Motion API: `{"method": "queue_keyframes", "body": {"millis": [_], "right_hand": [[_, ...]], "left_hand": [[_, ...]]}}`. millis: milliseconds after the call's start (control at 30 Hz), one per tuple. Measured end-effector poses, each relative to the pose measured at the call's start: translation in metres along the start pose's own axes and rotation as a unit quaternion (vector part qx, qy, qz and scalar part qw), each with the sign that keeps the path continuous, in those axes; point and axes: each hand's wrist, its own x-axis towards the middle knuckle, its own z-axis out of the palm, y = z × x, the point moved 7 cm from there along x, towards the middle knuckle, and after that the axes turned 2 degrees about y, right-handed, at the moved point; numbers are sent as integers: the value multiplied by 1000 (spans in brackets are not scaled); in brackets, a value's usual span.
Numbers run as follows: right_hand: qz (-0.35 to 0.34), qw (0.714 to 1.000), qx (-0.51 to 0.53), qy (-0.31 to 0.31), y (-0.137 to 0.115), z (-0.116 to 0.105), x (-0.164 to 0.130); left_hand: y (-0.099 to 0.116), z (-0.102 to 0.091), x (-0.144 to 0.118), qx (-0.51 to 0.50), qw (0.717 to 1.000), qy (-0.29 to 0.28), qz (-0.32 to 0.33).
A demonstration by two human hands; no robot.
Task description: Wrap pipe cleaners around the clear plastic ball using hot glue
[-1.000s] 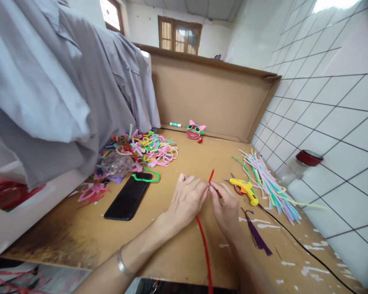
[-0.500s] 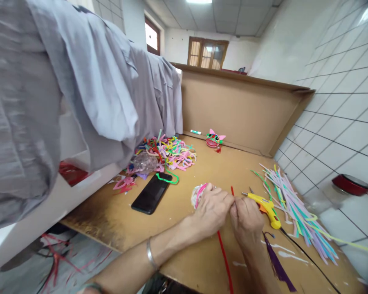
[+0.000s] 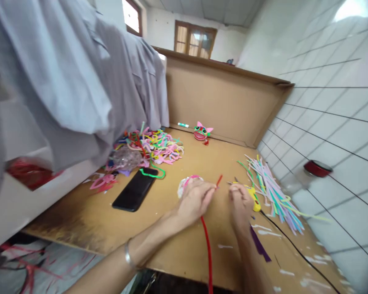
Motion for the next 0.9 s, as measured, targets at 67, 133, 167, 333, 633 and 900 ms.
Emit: {"method": "queue_keyframes", "body": {"millis": [67, 133, 167, 333, 633, 900], "right_hand": [[19, 999, -10, -34, 1, 8, -4], [30, 999, -21, -25, 3, 9, -6], [29, 999, -30, -15, 4, 8, -6], [-26, 999, -23, 1, -2, 4, -3], [-120, 981, -65, -136, -27, 26, -24], [-273, 933, -219, -84, -36, 27, -27]], "left_hand": [[-10, 0, 2, -20, 999, -10, -46], [-15, 1, 4, -42, 996, -20, -71], [-16, 0, 5, -50, 996, -19, -77], [-12, 1, 5, -20, 998, -17, -64], [-9, 9, 2, 111, 993, -21, 16], [1, 18, 2, 183, 976, -35, 113]]}}
